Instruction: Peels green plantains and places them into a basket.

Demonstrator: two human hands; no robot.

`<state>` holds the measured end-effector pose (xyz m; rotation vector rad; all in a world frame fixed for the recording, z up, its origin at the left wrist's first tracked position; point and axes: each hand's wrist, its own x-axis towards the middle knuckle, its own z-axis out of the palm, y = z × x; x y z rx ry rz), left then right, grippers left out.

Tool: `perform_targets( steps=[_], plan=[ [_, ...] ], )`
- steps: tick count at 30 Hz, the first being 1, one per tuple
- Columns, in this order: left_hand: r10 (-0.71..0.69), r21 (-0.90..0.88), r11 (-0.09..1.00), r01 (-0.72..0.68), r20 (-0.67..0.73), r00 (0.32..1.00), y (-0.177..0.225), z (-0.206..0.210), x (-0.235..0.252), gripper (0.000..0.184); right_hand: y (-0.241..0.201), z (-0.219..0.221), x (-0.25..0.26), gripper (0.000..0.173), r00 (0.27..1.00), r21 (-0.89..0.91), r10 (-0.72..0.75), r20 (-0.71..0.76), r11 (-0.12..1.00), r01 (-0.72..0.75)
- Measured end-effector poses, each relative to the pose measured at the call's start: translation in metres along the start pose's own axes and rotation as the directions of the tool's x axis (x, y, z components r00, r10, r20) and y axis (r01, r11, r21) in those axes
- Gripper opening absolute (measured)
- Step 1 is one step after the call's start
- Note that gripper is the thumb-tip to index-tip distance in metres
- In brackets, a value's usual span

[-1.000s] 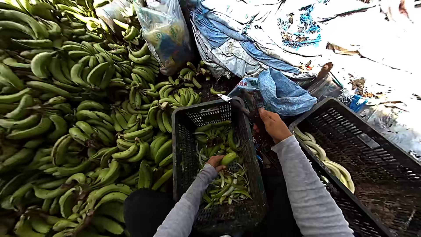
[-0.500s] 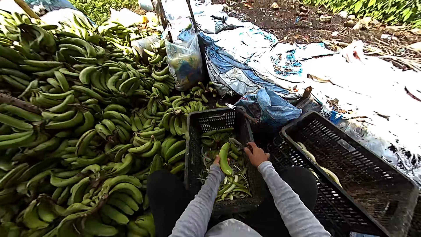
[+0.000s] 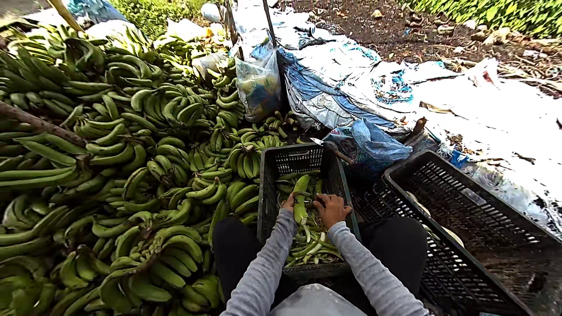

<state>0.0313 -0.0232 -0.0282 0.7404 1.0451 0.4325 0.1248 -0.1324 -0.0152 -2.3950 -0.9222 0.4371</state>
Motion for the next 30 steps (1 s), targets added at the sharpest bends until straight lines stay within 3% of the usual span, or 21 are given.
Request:
perform_targets(
  steps=[2,5,8,10,12,14,15,16,17,19,20,22,23,25,27,28,29,30],
  plan=[
    [-0.022,-0.040,0.999,0.022,0.011,1.000,-0.007,0.000,-0.004,0.042,-0.009,-0.010,0.038,0.041,0.992,-0.008,0.045,-0.116,0.999,-0.046],
    [0.170,0.102,0.979,-0.175,0.062,0.984,-0.006,-0.011,-0.012,0.047,-0.028,-0.039,0.064,0.044,0.987,0.012,0.036,-0.157,0.999,-0.035],
    [0.422,0.169,0.900,-0.403,-0.103,0.901,0.007,-0.012,0.001,0.052,-0.040,-0.035,0.028,0.046,0.999,0.002,-0.043,0.027,0.999,0.043],
    [0.537,0.181,0.842,-0.509,-0.176,0.825,0.020,-0.012,0.010,0.057,-0.039,-0.022,-0.010,0.046,0.988,0.012,-0.001,0.152,1.000,0.000],
    [0.602,0.126,0.798,-0.589,-0.204,0.772,0.025,-0.013,0.027,0.060,-0.038,-0.013,-0.036,0.045,0.982,0.036,0.042,0.186,0.998,-0.049],
    [0.484,0.111,0.873,-0.476,-0.065,0.873,0.034,-0.013,0.015,0.056,-0.040,-0.009,-0.033,0.041,0.999,0.094,-0.010,0.046,0.996,0.005],
    [0.316,0.133,0.936,-0.324,0.078,0.945,0.040,-0.012,0.001,0.054,-0.041,-0.010,-0.017,0.038,0.994,0.105,-0.076,-0.079,0.991,0.084],
    [0.157,0.172,0.966,-0.191,0.192,0.969,0.040,-0.009,-0.008,0.058,-0.042,-0.014,0.007,0.036,0.970,0.094,-0.136,-0.199,0.983,0.157],
    [0.053,0.215,0.968,-0.127,0.321,0.946,0.039,-0.010,-0.012,0.065,-0.045,-0.024,0.033,0.036,0.952,0.080,-0.165,-0.257,0.978,0.191],
    [0.121,0.198,0.953,-0.230,0.450,0.885,0.034,-0.016,-0.016,0.053,-0.056,-0.050,0.069,0.037,0.928,0.032,-0.209,-0.309,0.973,0.230],
    [0.226,0.113,0.953,-0.282,0.354,0.907,0.030,-0.012,-0.014,0.047,-0.063,-0.057,0.073,0.038,0.919,0.011,-0.231,-0.321,0.969,0.247],
    [0.423,0.029,0.906,-0.422,-0.036,0.905,0.035,0.003,-0.015,0.052,-0.072,-0.050,0.057,0.039,0.932,0.013,-0.233,-0.278,0.969,0.246],
    [0.513,0.098,0.858,-0.504,-0.204,0.834,0.039,0.006,-0.012,0.055,-0.071,-0.037,0.041,0.041,0.954,0.026,-0.204,-0.219,0.976,0.215],
    [0.661,0.246,0.738,-0.628,-0.448,0.602,0.048,0.013,-0.003,0.058,-0.062,-0.009,0.006,0.040,0.972,0.079,-0.150,-0.183,0.983,0.167],
    [0.705,0.402,0.672,-0.622,-0.604,0.371,0.057,0.017,0.006,0.059,-0.054,0.007,-0.017,0.038,0.965,0.128,-0.121,-0.232,0.980,0.153],
    [0.701,0.424,0.675,-0.603,-0.623,0.347,0.061,0.019,0.004,0.058,-0.052,0.010,-0.021,0.038,0.957,0.145,-0.124,-0.262,0.975,0.166],
    [0.687,0.400,0.702,-0.589,-0.601,0.409,0.065,0.020,-0.004,0.057,-0.052,0.009,-0.019,0.037,0.947,0.152,-0.146,-0.285,0.969,0.195],
    [0.660,0.339,0.743,-0.577,-0.519,0.544,0.068,0.021,-0.017,0.053,-0.054,0.004,-0.010,0.036,0.937,0.152,-0.189,-0.295,0.959,0.241]
  ],
)
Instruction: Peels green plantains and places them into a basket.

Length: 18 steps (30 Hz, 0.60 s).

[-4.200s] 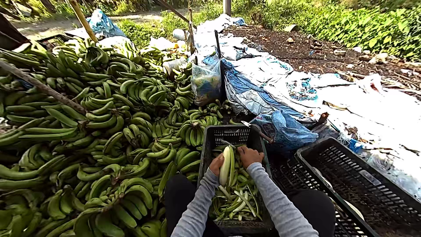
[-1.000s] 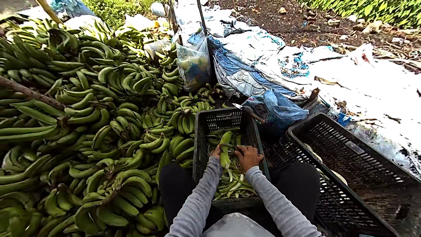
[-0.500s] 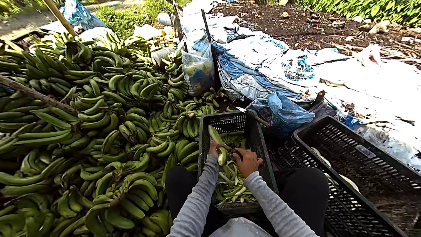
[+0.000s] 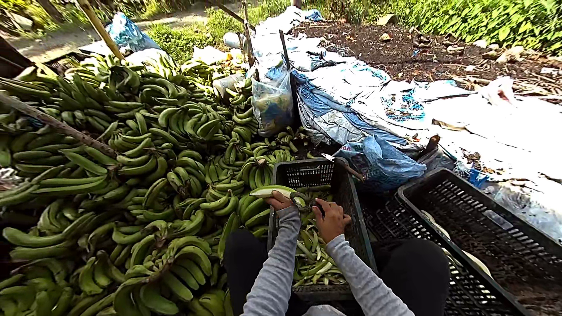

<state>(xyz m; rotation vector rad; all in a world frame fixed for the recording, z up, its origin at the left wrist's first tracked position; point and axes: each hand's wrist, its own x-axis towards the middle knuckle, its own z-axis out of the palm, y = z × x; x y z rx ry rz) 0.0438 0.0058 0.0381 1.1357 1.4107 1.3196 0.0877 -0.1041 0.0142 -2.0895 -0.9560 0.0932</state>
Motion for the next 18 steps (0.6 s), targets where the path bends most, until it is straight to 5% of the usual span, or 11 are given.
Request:
perform_targets(
  steps=[2,3,5,6,7,9,11,12,14,17,18],
  plan=[
    [-0.038,-0.065,0.995,0.079,0.484,0.874,-0.001,-0.018,0.003,0.046,-0.006,-0.014,0.042,0.037,0.993,-0.027,-0.080,0.088,0.996,0.083],
    [0.010,-0.083,0.994,0.074,0.727,0.687,-0.008,-0.026,0.007,0.045,-0.012,-0.025,0.070,0.038,0.981,-0.075,-0.087,0.172,0.992,0.101],
    [0.098,-0.121,0.990,0.071,0.959,0.265,-0.024,-0.034,0.014,0.057,-0.021,-0.042,0.119,0.040,0.941,-0.200,-0.057,0.333,0.971,0.129],
    [0.093,-0.114,0.989,0.095,0.976,0.195,-0.030,-0.035,0.015,0.067,-0.024,-0.047,0.132,0.041,0.927,-0.239,-0.048,0.372,0.960,0.146],
    [0.069,-0.113,0.982,0.154,0.962,0.266,-0.036,-0.036,0.014,0.070,-0.025,-0.049,0.136,0.041,0.927,-0.251,-0.056,0.372,0.955,0.158],
    [0.009,-0.212,0.936,0.281,0.813,0.582,-0.041,-0.028,0.015,0.065,-0.019,-0.039,0.117,0.041,0.949,-0.202,-0.084,0.303,0.968,0.151],
    [-0.210,-0.319,0.862,0.394,0.484,0.850,-0.026,-0.011,0.013,0.052,0.000,-0.011,0.071,0.040,0.980,-0.108,-0.118,0.160,0.985,0.136],
    [-0.340,-0.333,0.842,0.424,0.283,0.897,-0.018,-0.002,0.015,0.051,0.011,0.004,0.045,0.039,0.989,-0.059,-0.137,0.063,0.988,0.141],
    [-0.477,-0.190,0.854,0.484,0.085,0.875,-0.015,0.005,0.020,0.050,0.030,0.023,0.006,0.039,0.987,-0.006,-0.144,-0.078,0.990,0.144],
    [-0.507,0.392,0.832,0.392,0.253,0.824,-0.008,-0.001,0.024,0.043,0.034,0.025,-0.001,0.041,0.967,-0.025,-0.201,-0.159,0.980,0.200],
    [-0.495,0.312,0.859,0.406,0.298,0.816,-0.009,-0.001,0.020,0.042,0.028,0.020,0.009,0.040,0.967,-0.046,-0.225,-0.122,0.974,0.221]
  ],
)
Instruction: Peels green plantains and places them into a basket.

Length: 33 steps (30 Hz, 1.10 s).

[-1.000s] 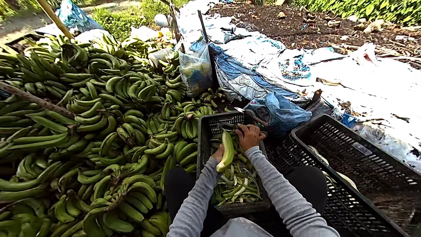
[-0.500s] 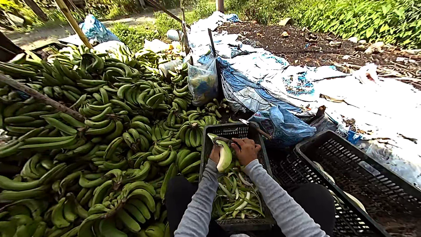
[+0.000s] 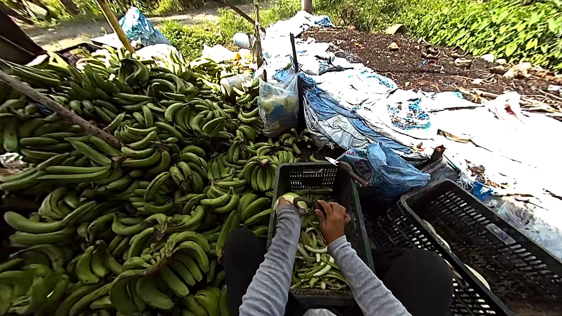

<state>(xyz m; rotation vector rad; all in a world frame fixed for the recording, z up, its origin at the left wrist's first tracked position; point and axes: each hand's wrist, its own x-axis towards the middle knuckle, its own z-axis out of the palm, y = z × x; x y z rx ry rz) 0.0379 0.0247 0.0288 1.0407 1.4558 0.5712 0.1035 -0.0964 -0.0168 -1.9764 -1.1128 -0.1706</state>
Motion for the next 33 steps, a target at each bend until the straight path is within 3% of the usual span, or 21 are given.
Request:
perform_targets(
  steps=[2,3,5,6,7,8,10,11,12,14,17,19,21,22,23,24,26,28,30,31,33],
  plan=[
    [0.114,-0.269,0.961,-0.071,0.149,0.982,-0.006,-0.003,-0.012,0.040,-0.012,-0.020,0.040,0.039,0.963,-0.068,0.069,0.260,0.996,-0.053],
    [0.268,-0.387,0.912,-0.136,0.311,0.912,-0.018,-0.008,-0.016,0.035,-0.017,-0.031,0.067,0.041,0.891,-0.142,0.154,0.428,0.985,-0.102],
    [0.518,-0.521,0.836,-0.174,0.642,0.565,-0.038,-0.019,-0.009,0.041,-0.019,-0.043,0.114,0.047,0.763,-0.286,0.255,0.594,0.953,-0.096],
    [0.543,-0.522,0.835,-0.173,0.734,0.407,-0.041,-0.022,-0.005,0.052,-0.018,-0.046,0.128,0.048,0.736,-0.327,0.277,0.618,0.942,-0.081],
    [0.545,-0.512,0.838,-0.190,0.760,0.354,-0.043,-0.024,-0.003,0.058,-0.017,-0.048,0.133,0.048,0.741,-0.331,0.278,0.611,0.940,-0.080],
    [0.543,-0.515,0.835,-0.194,0.717,0.436,-0.044,-0.025,-0.005,0.055,-0.016,-0.048,0.129,0.046,0.784,-0.288,0.247,0.569,0.953,-0.091],
    [0.382,-0.517,0.846,-0.130,0.418,0.824,-0.036,-0.020,-0.013,0.037,-0.012,-0.040,0.096,0.042,0.900,-0.108,0.116,0.421,0.991,-0.077],
    [0.213,-0.519,0.852,-0.069,0.224,0.951,-0.024,-0.015,-0.013,0.040,-0.009,-0.033,0.071,0.041,0.938,-0.029,0.051,0.343,0.999,-0.044],
    [0.085,-0.529,0.848,-0.031,0.078,0.993,-0.014,-0.013,-0.012,0.045,-0.006,-0.025,0.045,0.041,0.964,0.026,-0.005,0.266,1.000,-0.002],
    [-0.040,-0.439,0.899,0.007,-0.067,0.997,-0.005,-0.012,-0.006,0.046,0.003,-0.009,0.000,0.043,0.989,0.065,-0.064,0.132,0.996,0.056],
    [-0.101,-0.161,0.983,0.091,-0.050,0.994,0.004,-0.013,-0.014,0.045,0.009,-0.001,-0.023,0.045,0.999,0.064,-0.027,0.035,0.998,0.025],
    [-0.053,-0.332,0.942,0.058,0.023,0.998,-0.003,-0.007,-0.015,0.043,0.005,-0.005,-0.009,0.042,0.998,0.033,-0.034,0.049,0.999,0.032],
    [0.173,-0.519,0.854,-0.048,0.196,0.965,-0.021,-0.006,-0.018,0.031,-0.004,-0.018,0.023,0.037,0.979,-0.027,0.025,0.203,0.999,-0.020],
    [0.376,-0.609,0.787,-0.095,0.353,0.856,-0.034,-0.010,-0.017,0.026,-0.009,-0.028,0.047,0.039,0.937,-0.093,0.089,0.337,0.994,-0.061],
    [0.543,-0.647,0.753,-0.119,0.508,0.669,-0.043,-0.018,-0.012,0.033,-0.013,-0.038,0.074,0.043,0.865,-0.178,0.158,0.476,0.981,-0.081],
    [0.611,-0.632,0.760,-0.149,0.618,0.496,-0.048,-0.025,-0.006,0.056,-0.016,-0.047,0.098,0.047,0.781,-0.266,0.216,0.586,0.962,-0.067],
    [0.587,-0.528,0.810,-0.257,0.732,0.346,-0.048,-0.036,0.001,0.082,-0.017,-0.057,0.125,0.053,0.682,-0.363,0.281,0.675,0.932,-0.024],
    [0.571,-0.502,0.821,-0.274,0.693,0.440,-0.049,-0.039,0.005,0.091,-0.016,-0.060,0.119,0.051,0.726,-0.290,0.220,0.652,0.957,-0.030],
    [0.426,-0.524,0.840,-0.139,0.480,0.767,-0.043,-0.032,-0.004,0.057,-0.007,-0.046,0.078,0.046,0.854,-0.054,0.018,0.519,0.998,0.012],
    [0.220,-0.540,0.842,-0.006,0.332,0.917,-0.031,-0.028,-0.009,0.046,-0.001,-0.035,0.052,0.046,0.895,0.062,-0.071,0.441,0.997,0.048],
    [-0.100,-0.591,0.782,0.200,0.198,0.975,-0.009,-0.024,-0.011,0.044,0.011,-0.019,0.006,0.047,0.929,0.206,-0.161,0.332,0.974,0.095]
  ],
)
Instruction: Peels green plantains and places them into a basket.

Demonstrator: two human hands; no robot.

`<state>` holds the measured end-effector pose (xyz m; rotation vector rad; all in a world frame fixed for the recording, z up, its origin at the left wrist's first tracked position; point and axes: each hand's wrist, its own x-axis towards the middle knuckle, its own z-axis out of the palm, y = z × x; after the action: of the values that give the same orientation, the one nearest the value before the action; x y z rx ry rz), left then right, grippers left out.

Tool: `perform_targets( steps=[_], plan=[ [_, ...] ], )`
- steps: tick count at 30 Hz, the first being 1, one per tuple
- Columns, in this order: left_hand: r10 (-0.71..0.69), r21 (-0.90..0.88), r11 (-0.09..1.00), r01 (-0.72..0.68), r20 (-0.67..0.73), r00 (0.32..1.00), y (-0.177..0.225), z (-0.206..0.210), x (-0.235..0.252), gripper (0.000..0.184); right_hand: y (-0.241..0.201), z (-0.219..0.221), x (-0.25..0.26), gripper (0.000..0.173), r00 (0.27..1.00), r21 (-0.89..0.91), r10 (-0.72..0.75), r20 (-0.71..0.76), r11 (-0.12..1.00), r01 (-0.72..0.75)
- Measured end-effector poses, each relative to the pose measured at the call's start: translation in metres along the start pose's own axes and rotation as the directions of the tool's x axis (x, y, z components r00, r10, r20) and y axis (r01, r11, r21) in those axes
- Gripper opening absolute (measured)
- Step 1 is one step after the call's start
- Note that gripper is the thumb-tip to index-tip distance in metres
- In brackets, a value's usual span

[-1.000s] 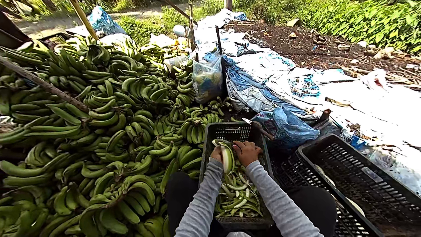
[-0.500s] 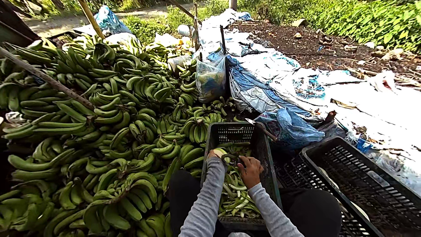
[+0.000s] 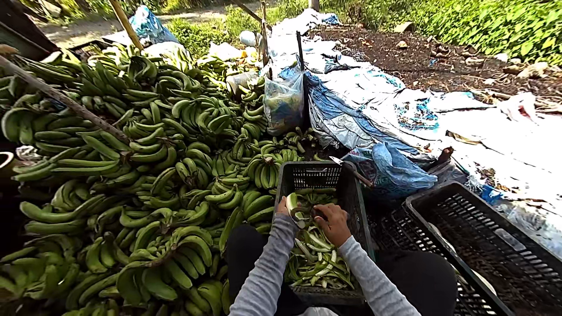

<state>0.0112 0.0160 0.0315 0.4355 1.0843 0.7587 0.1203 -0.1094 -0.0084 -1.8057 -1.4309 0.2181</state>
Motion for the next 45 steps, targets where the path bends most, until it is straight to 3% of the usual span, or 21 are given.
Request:
perform_targets(
  steps=[3,5,7,9,10,12,14,17,20,23,26,29,31,32,34,36,38,39,41,44,45],
  plan=[
    [-0.075,0.143,0.986,0.090,-0.106,0.992,0.001,0.005,-0.002,0.032,0.008,0.018,-0.028,0.051,0.998,0.031,0.007,-0.067,0.999,-0.005],
    [-0.013,0.386,0.923,-0.004,0.040,0.999,-0.004,-0.003,-0.009,0.039,0.000,0.012,-0.014,0.046,0.997,-0.062,0.072,-0.024,0.995,-0.074],
    [0.140,0.492,0.825,-0.279,0.300,0.944,-0.014,-0.017,-0.015,0.040,-0.014,-0.010,0.018,0.046,0.915,-0.235,0.368,0.167,0.916,-0.325],
    [0.268,0.228,0.889,-0.397,0.443,0.855,-0.027,-0.028,-0.016,0.042,-0.014,-0.033,0.054,0.054,0.700,-0.414,0.647,0.303,0.751,-0.515],
    [0.283,0.038,0.940,-0.338,0.465,0.839,-0.032,-0.030,-0.011,0.043,-0.009,-0.042,0.062,0.056,0.657,-0.431,0.680,0.325,0.725,-0.537],
    [0.208,-0.112,0.978,-0.177,0.419,0.884,-0.026,-0.030,-0.003,0.056,-0.005,-0.050,0.054,0.052,0.770,-0.340,0.559,0.309,0.821,-0.459],
    [0.075,-0.073,0.996,-0.054,0.330,0.941,-0.015,-0.025,-0.001,0.066,0.005,-0.045,0.027,0.046,0.927,-0.134,0.254,0.276,0.965,-0.225],
    [-0.077,0.046,0.997,0.067,0.250,0.965,-0.006,-0.016,-0.001,0.058,0.020,-0.030,-0.005,0.047,0.969,0.032,-0.086,0.233,0.996,0.081],
    [-0.075,0.120,0.992,0.045,0.257,0.963,-0.013,-0.011,-0.002,0.048,0.015,-0.017,-0.007,0.042,0.975,-0.007,-0.064,0.215,0.998,0.067],
    [0.088,0.131,0.983,-0.127,0.273,0.958,-0.030,-0.013,0.006,0.039,-0.002,-0.008,0.019,0.045,0.953,-0.202,0.255,0.162,0.954,-0.221],
    [0.060,0.127,0.988,-0.089,0.212,0.975,-0.038,-0.017,0.009,0.044,0.008,-0.008,0.049,0.055,0.678,-0.427,0.653,0.339,0.748,-0.507],
    [-0.103,0.020,0.995,0.102,0.202,0.974,-0.043,-0.027,0.014,0.054,0.040,0.019,0.024,0.059,0.284,-0.679,0.766,0.577,0.643,-0.353],
    [-0.159,0.004,0.987,0.161,0.172,0.972,-0.049,-0.034,0.029,0.059,0.054,0.034,-0.008,0.060,0.140,-0.713,0.770,0.623,0.632,-0.303],
    [-0.175,0.004,0.984,0.176,0.140,0.975,-0.051,-0.036,0.037,0.057,0.061,0.033,-0.017,0.061,0.171,-0.665,0.777,0.606,0.612,-0.428],
    [-0.195,0.021,0.981,0.194,0.069,0.978,-0.052,-0.039,0.048,0.050,0.072,0.027,-0.027,0.056,0.410,-0.417,0.743,0.528,0.648,-0.637],
    [-0.180,0.040,0.983,0.179,0.006,0.984,-0.051,-0.038,0.052,0.045,0.067,0.023,-0.024,0.046,0.702,-0.125,0.534,0.472,0.828,-0.546],
    [-0.104,0.096,0.990,0.104,-0.009,0.995,-0.049,-0.034,0.052,0.041,0.060,0.028,-0.010,0.043,0.861,0.030,0.277,0.426,0.947,-0.320],
    [-0.073,0.150,0.986,0.069,0.017,0.997,-0.049,-0.034,0.051,0.041,0.055,0.032,0.000,0.043,0.880,0.017,0.233,0.415,0.965,-0.263],
    [-0.018,0.202,0.979,0.007,0.051,0.999,-0.050,-0.036,0.049,0.038,0.046,0.039,0.025,0.045,0.851,-0.106,0.376,0.366,0.926,-0.363],
    [-0.097,0.139,0.986,0.091,0.036,0.995,-0.047,-0.040,0.045,0.042,0.055,0.043,0.052,0.049,0.637,-0.213,0.721,0.272,0.691,-0.691],
    [-0.124,0.115,0.986,0.118,0.047,0.991,-0.044,-0.043,0.046,0.045,0.062,0.041,0.051,0.049,0.634,-0.173,0.725,0.269,0.684,-0.709]
  ],
)
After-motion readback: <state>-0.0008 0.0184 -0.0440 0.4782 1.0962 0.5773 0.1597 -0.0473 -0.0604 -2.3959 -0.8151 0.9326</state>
